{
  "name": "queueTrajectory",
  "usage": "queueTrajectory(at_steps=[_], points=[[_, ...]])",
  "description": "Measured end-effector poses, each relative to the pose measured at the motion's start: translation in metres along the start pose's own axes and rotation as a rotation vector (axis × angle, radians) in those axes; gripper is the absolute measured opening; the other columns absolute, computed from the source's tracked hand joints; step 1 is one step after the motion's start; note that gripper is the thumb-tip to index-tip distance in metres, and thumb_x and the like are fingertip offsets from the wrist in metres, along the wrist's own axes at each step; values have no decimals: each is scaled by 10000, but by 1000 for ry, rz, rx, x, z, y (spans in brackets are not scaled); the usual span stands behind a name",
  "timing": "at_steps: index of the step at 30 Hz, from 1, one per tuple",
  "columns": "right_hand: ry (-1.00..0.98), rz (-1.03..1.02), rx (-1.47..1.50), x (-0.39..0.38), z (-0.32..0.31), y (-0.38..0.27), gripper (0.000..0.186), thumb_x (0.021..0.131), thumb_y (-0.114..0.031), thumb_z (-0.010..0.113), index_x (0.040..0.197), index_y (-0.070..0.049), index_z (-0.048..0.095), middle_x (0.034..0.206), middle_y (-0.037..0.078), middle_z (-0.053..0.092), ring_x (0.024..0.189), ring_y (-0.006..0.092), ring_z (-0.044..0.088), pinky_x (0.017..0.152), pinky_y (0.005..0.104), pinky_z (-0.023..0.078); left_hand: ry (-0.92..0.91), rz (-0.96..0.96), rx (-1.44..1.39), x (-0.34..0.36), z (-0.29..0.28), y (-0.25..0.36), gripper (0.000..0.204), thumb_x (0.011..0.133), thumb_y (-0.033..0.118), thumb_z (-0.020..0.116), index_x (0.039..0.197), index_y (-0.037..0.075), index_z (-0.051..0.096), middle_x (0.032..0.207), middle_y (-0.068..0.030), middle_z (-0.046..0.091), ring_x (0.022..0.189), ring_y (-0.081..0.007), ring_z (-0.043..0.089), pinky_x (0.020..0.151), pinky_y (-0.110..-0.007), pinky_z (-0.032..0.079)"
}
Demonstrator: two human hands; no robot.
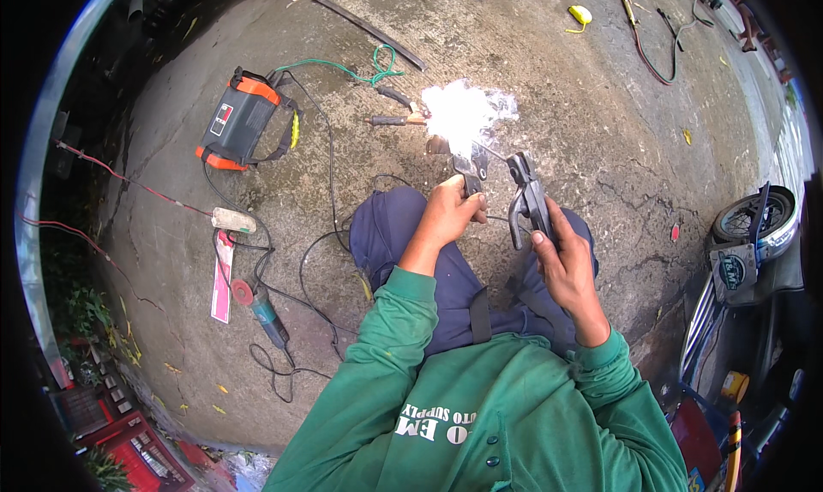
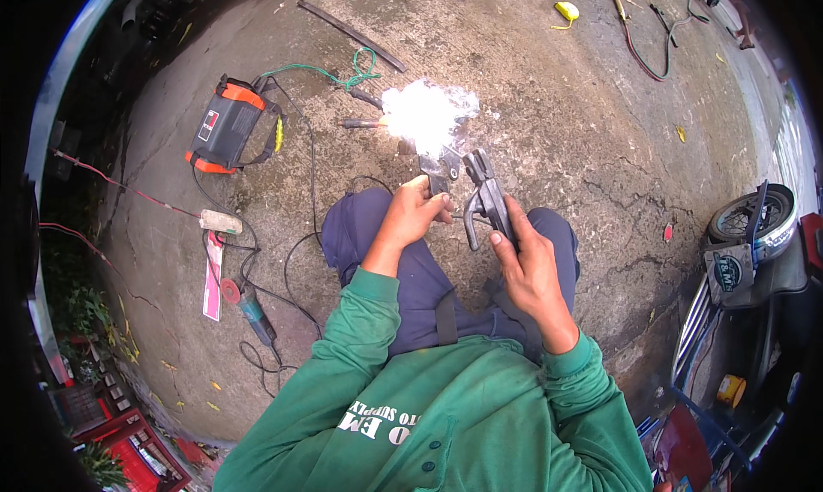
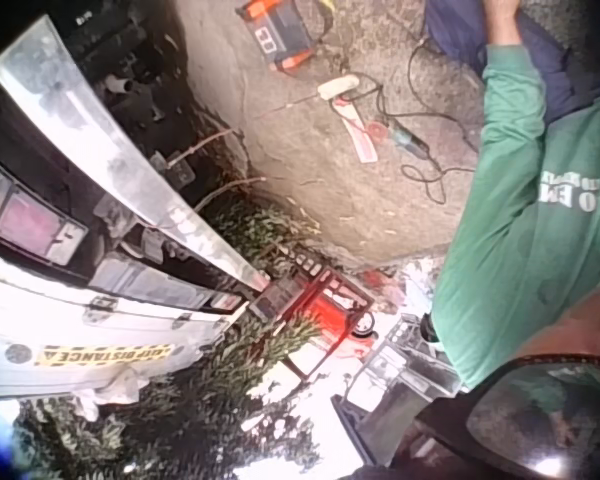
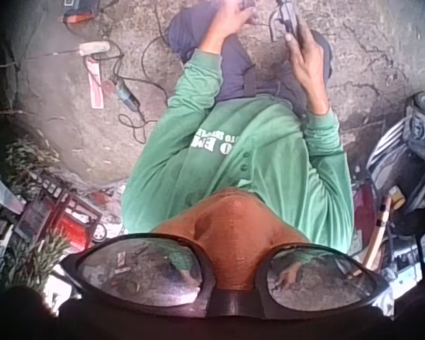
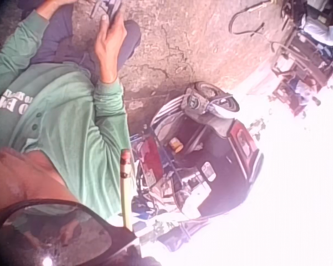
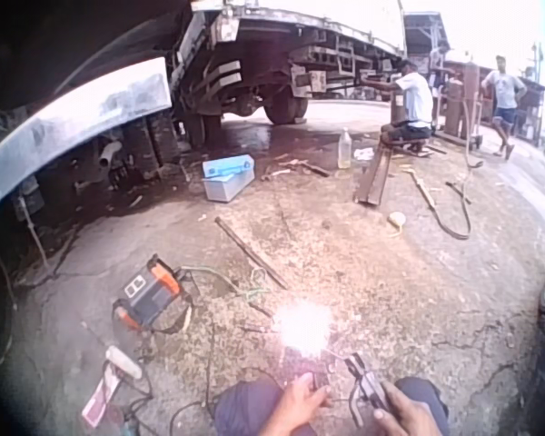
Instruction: The person sits on the floor and uses a welding torch to join two metal pieces held by a clamp. After welding, they use a metal rod to chip away slag from the weld.
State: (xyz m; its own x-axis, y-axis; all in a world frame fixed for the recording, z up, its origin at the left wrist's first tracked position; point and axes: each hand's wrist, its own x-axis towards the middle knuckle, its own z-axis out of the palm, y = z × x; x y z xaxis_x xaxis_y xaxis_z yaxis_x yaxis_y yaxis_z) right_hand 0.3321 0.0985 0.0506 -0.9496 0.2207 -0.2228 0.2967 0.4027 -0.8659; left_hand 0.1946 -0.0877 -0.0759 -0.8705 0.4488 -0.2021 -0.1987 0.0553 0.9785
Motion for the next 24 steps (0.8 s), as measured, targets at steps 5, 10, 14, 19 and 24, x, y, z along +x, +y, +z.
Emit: queueTrajectory(at_steps=[5, 10, 14, 19, 24], points=[[4, -19, 11, 0, 0, 0, 554, 1050, -119, 622, 1548, 54, 453, 874, 139, 698, 697, 136, 601, 696, 317, 522, -3, -6, 16, 0, -2, -1, 115, 962, 48, 661, 968, -58, 619, 826, -136, 750, 723, -205, 783, 637, -334, 607], [27, -65, 18, 1, 2, 3, 553, 1052, -123, 620, 1549, 53, 452, 803, 108, 668, 646, 126, 572, 645, 314, 503, -1, -19, 57, -1, 0, 2, 134, 959, 60, 669, 977, -63, 620, 822, -138, 750, 720, -216, 782, 630, -330, 600], [-3, -12, -2, 3, 0, 0, 551, 1052, -124, 618, 1548, 51, 453, 870, 147, 695, 699, 149, 617, 701, 322, 525, -21, 122, 174, -2, -5, -4, 174, 957, 88, 678, 997, -71, 620, 812, -152, 746, 721, -218, 780, 626, -340, 589], [59, -143, -34, 2, -2, 7, 540, 1050, -126, 613, 1535, 58, 463, 1141, 254, 732, 1004, 279, 728, 918, 362, 533, 50, 108, 309, 1, -7, -10, 225, 958, 132, 712, 1030, -44, 592, 820, -155, 742, 721, -239, 781, 637, -373, 551], [69, -226, -82, 2, -4, 3, 543, 1047, -131, 617, 1527, 72, 464, 1261, 282, 712, 1183, 362, 712, 1013, 393, 510, 8, 44, 124, -1, -3, -3, 216, 961, 127, 706, 986, -44, 577, 788, -168, 744, 719, -260, 787, 633, -378, 551]])
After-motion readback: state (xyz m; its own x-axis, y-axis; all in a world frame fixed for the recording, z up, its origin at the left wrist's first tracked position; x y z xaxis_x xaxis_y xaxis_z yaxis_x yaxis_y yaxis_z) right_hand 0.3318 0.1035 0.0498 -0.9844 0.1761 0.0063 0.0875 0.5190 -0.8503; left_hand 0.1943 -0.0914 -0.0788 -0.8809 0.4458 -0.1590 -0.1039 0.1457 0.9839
